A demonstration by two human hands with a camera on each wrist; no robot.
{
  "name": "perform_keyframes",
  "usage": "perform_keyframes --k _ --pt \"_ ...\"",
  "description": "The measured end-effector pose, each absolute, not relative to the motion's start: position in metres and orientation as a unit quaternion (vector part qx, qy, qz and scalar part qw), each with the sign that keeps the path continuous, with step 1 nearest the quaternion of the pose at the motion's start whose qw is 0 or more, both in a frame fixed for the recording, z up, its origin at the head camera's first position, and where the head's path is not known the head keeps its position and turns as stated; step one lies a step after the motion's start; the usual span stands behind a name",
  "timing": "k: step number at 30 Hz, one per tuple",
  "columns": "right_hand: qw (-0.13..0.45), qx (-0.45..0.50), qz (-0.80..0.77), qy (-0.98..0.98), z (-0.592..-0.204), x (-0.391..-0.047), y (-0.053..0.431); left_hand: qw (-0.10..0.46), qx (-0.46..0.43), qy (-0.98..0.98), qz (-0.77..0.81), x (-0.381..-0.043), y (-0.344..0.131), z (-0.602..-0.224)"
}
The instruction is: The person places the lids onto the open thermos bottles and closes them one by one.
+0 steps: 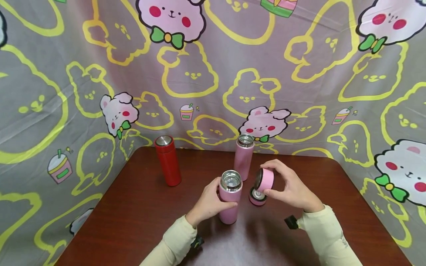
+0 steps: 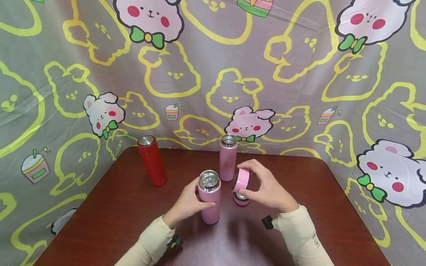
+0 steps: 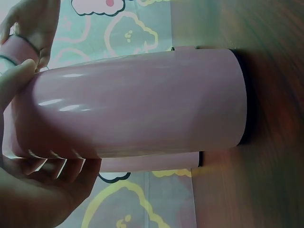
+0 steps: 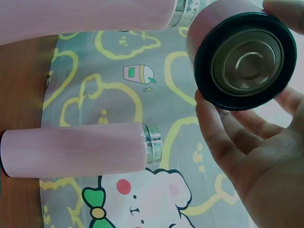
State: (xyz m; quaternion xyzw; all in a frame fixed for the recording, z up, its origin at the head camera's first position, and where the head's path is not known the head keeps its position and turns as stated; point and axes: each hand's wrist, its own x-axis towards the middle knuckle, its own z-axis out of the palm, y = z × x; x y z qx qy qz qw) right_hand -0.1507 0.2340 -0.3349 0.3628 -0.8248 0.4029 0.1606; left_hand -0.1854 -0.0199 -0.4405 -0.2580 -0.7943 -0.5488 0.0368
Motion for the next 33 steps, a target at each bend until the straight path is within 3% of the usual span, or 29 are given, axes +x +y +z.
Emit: perform_keyframes --k 6,15,20,33 --pt "0.164 0.343 0.45 -0.808 -0.33 -0.151 0.23 0.036 -0.262 -0.793 -0.549 -0.185 -0.02 -0.442" --pt "0.1 0.355 0.521 -0.77 -0.355 -0.175 0.239 0.027 -0.265 -0.798 -0.541 -0.184 -0.021 -0.443" --pt "0.103 0.371 0.537 -0.751 -0.358 -0.18 0.233 0.016 -0.264 -0.797 -0.543 -0.185 -0.023 -0.446" --pt "0.099 0.389 0.569 -0.717 -0.363 -0.187 0.216 -0.075 -0.331 -0.75 -0.567 -0.195 -0.039 -0.449"
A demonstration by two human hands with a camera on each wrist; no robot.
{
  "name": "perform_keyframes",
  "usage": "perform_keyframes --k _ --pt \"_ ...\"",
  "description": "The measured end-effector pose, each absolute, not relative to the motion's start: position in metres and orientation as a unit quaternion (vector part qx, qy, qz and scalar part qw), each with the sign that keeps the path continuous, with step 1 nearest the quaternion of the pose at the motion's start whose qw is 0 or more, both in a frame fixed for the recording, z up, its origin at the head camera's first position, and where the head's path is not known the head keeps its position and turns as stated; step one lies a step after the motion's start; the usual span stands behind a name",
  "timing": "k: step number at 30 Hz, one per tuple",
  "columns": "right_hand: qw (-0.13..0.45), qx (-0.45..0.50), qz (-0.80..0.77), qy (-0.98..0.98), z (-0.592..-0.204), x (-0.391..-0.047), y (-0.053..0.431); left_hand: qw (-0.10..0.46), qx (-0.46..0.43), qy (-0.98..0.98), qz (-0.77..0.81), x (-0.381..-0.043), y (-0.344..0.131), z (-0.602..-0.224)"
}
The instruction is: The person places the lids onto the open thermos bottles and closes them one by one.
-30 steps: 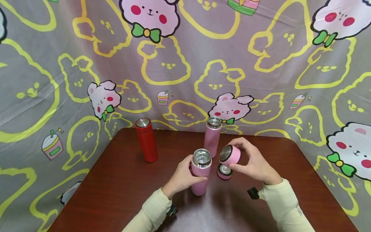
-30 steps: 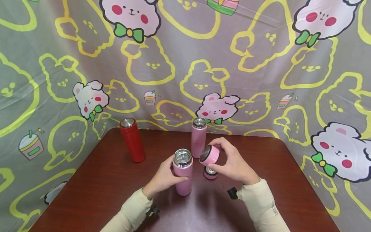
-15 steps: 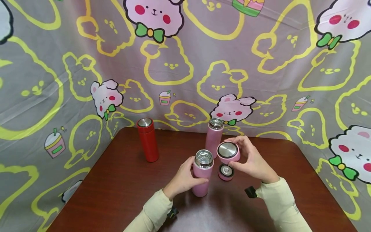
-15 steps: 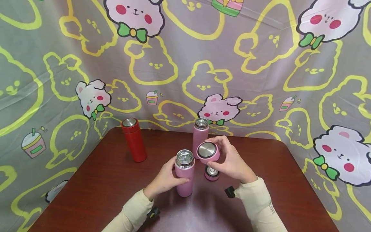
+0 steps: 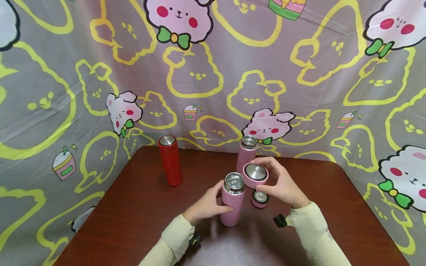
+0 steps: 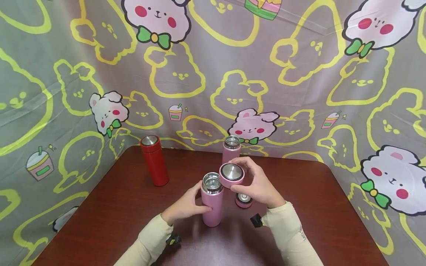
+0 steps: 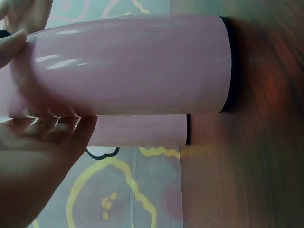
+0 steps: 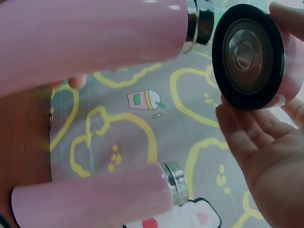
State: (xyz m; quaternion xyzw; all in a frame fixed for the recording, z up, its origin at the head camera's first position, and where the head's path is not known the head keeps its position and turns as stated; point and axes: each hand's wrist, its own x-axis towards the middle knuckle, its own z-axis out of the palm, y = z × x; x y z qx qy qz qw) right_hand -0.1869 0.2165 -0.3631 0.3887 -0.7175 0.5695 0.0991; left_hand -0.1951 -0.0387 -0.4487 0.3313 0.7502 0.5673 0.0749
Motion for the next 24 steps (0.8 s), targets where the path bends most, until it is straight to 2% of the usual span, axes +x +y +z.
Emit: perform_keyframes --k 11,24 --pt "0.031 0.417 0.604 -0.679 -0.365 -0.195 0.2 0.051 0.326 0.76 0.56 -0.176 -0.035 -0.419" --pt "-0.046 0.453 0.641 -0.618 -0.37 -0.207 0.188 0.127 0.334 0.724 0.59 -0.185 -0.042 -0.429"
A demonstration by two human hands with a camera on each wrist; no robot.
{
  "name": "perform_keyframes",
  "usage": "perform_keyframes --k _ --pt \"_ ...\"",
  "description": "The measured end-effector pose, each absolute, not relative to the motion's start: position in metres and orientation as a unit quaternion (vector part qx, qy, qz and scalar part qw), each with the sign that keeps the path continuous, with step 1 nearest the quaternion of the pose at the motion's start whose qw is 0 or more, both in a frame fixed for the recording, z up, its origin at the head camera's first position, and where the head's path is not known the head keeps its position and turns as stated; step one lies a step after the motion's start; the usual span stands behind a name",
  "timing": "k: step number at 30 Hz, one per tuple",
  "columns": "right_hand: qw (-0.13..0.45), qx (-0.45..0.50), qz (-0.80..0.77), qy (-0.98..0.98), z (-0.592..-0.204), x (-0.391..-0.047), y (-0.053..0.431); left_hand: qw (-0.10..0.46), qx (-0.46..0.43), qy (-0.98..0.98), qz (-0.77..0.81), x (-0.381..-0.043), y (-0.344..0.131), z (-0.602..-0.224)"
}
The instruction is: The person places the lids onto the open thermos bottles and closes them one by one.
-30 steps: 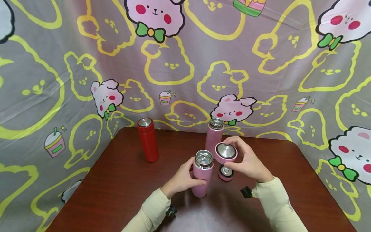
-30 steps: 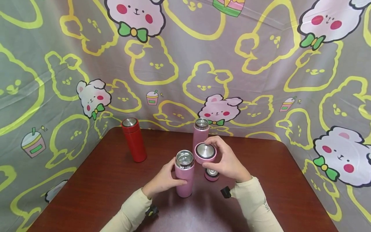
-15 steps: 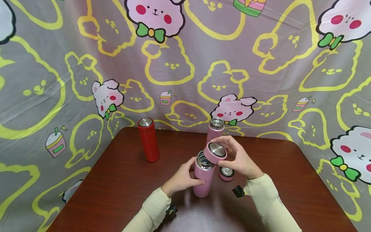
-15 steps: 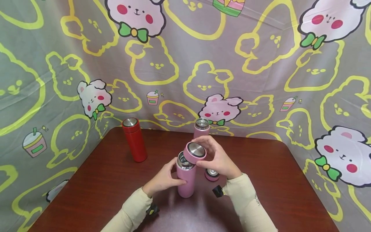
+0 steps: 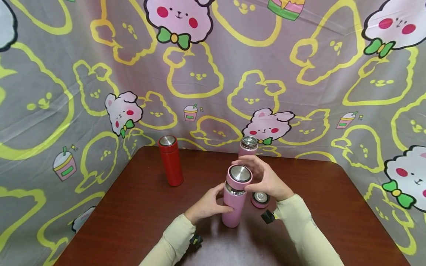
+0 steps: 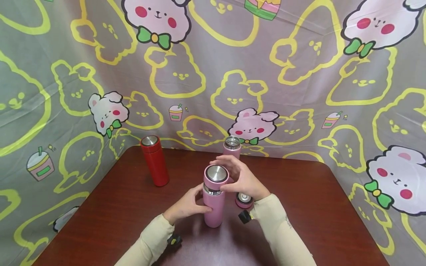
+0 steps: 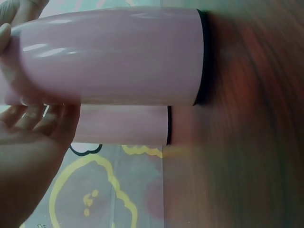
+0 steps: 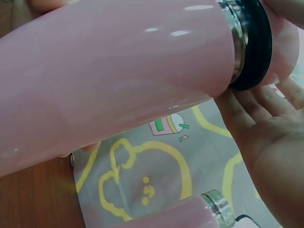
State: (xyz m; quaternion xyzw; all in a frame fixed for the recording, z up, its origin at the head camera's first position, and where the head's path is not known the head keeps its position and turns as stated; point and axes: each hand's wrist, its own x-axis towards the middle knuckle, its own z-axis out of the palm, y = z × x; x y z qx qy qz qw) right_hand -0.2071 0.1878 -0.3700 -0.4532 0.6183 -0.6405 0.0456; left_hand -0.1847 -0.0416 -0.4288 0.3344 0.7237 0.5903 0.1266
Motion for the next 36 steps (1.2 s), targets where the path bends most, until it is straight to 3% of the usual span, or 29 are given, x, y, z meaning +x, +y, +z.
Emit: perform_keyframes --k 14,24,36 --pt "0.121 -0.453 -0.623 0.626 -0.377 -0.219 0.188 0.164 0.352 0.698 0.602 -0.194 -0.048 -0.434" --pt "0.22 -0.499 -0.638 0.543 -0.379 -0.231 0.188 0.166 0.349 0.704 0.596 -0.194 -0.049 -0.433" --pt "0.212 -0.495 -0.632 0.557 -0.385 -0.238 0.187 0.172 0.342 0.696 0.608 -0.194 -0.048 -0.434"
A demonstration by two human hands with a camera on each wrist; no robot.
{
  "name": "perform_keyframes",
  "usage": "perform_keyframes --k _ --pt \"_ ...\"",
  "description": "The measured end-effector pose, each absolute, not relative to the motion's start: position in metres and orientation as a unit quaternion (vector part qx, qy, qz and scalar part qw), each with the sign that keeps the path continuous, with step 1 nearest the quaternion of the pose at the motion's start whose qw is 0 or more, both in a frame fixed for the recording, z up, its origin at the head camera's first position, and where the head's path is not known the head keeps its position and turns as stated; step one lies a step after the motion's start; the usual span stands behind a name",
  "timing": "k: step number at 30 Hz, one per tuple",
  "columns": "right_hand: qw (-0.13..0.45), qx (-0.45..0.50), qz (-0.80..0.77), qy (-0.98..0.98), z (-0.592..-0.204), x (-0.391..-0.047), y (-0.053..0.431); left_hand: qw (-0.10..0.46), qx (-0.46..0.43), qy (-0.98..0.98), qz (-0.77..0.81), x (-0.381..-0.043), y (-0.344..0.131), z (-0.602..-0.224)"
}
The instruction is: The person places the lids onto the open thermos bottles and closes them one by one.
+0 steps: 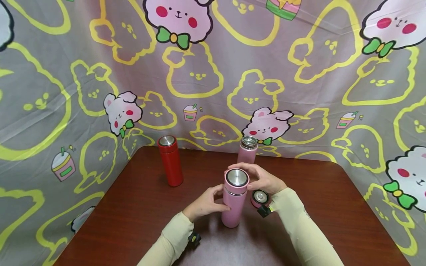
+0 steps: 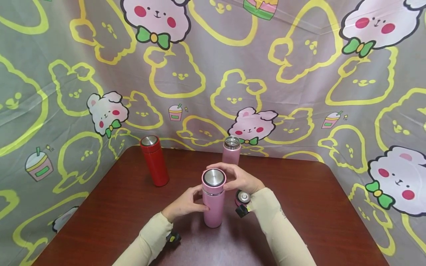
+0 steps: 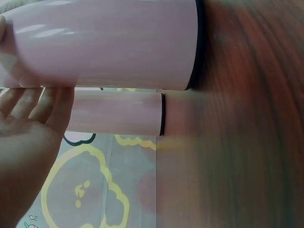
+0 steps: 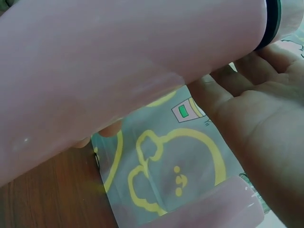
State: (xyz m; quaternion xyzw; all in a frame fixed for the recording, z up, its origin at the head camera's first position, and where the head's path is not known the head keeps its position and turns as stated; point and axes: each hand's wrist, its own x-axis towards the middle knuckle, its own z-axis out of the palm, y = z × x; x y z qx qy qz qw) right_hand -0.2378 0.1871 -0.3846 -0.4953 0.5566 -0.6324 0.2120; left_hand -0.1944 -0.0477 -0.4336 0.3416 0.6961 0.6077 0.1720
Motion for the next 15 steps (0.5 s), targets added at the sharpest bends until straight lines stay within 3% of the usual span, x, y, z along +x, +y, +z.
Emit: perform_keyframes --k 15 --pt "0.126 -0.418 -0.648 0.624 -0.388 -0.218 0.185 0.147 0.361 0.68 0.621 -0.195 -0.046 -0.439"
